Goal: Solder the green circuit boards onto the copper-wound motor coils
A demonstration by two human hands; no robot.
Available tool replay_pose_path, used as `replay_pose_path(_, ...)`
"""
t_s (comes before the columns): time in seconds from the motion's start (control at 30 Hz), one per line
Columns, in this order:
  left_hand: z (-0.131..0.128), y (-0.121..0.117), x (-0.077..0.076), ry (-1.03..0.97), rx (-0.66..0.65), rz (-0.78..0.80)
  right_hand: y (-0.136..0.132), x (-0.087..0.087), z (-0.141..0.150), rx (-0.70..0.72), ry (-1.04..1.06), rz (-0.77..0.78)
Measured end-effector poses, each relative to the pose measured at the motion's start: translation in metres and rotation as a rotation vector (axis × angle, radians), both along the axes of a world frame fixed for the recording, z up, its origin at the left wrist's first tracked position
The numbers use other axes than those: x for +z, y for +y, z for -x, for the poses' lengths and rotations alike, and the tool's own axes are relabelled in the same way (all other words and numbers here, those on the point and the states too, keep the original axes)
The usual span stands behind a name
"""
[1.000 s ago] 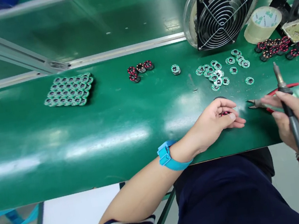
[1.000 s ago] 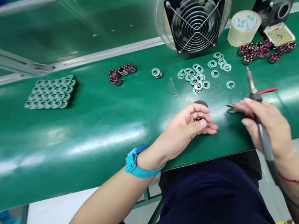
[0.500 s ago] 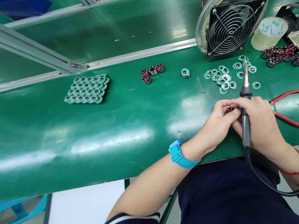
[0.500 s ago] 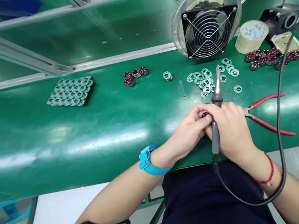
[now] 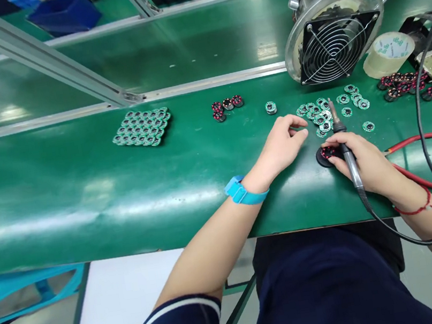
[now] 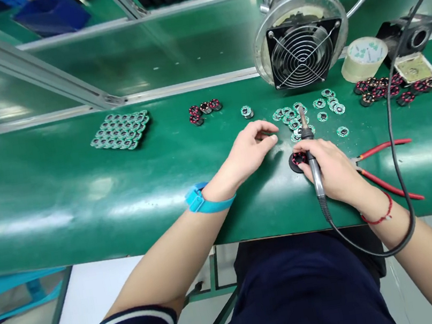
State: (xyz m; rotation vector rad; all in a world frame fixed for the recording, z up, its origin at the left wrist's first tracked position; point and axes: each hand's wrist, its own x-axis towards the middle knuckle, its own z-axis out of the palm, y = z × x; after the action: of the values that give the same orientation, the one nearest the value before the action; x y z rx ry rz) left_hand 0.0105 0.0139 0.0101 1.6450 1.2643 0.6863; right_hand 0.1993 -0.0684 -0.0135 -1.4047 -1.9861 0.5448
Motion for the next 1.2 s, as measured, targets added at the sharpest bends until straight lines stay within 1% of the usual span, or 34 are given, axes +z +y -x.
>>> replay_pose_path(0.07, -0.007, 0.005, 0.001, 0.183, -0.124, -0.092, -0.002, -0.001, -0.004, -0.046, 0.106, -0.017)
replay_pose_path(0.13, -0.016, 0.009, 0.002, 0.313, -0.199, -0.171, -0.003, -0.002, -0.008, -0.131, 0.215, -0.063)
replay_pose_path(0.17, -0.022, 0.011, 0.003, 0.355, -0.209, -0.21, -0.004, -0.002, -0.01, -0.177, 0.254, -0.09)
replay_pose_path(0.23, -0.032, 0.014, 0.003, 0.409, -0.188, -0.291, -0.004, -0.001, -0.012, -0.242, 0.294, -0.135)
replay_pose_path(0.3, -0.038, 0.019, 0.002, 0.445, -0.172, -0.355, -0.003, 0.0, -0.012, -0.269, 0.284, -0.156)
replay_pose_path(0.37, -0.04, 0.023, 0.0, 0.478, -0.216, -0.376, -0.002, 0.001, -0.011, -0.273, 0.255, -0.163)
replay_pose_path(0.43, -0.039, 0.027, -0.002, 0.477, -0.282, -0.348, -0.002, 0.001, -0.01, -0.263, 0.231, -0.165)
replay_pose_path(0.5, -0.036, 0.028, -0.003, 0.44, -0.297, -0.313, -0.002, 0.001, -0.009, -0.247, 0.212, -0.165)
replay_pose_path(0.77, -0.022, 0.024, -0.006, 0.256, -0.164, -0.196, -0.003, 0.003, -0.009, -0.207, 0.177, -0.167)
replay_pose_path(0.9, -0.017, 0.028, -0.01, 0.115, -0.14, -0.07, -0.003, 0.003, -0.009, -0.208, 0.17, -0.185)
replay_pose_path(0.97, -0.015, 0.028, -0.01, 0.036, -0.123, 0.005, -0.003, 0.002, -0.009, -0.201, 0.172, -0.198)
replay_pose_path(1.03, -0.013, 0.025, -0.006, -0.041, -0.107, 0.077, -0.003, 0.0, -0.009, -0.186, 0.185, -0.22)
replay_pose_path(1.1, -0.013, 0.018, 0.003, -0.107, -0.103, 0.135, -0.003, 0.001, -0.007, -0.162, 0.204, -0.243)
replay_pose_path(1.2, -0.012, 0.005, 0.019, -0.26, -0.164, 0.247, -0.004, 0.009, -0.002, -0.108, 0.194, -0.289)
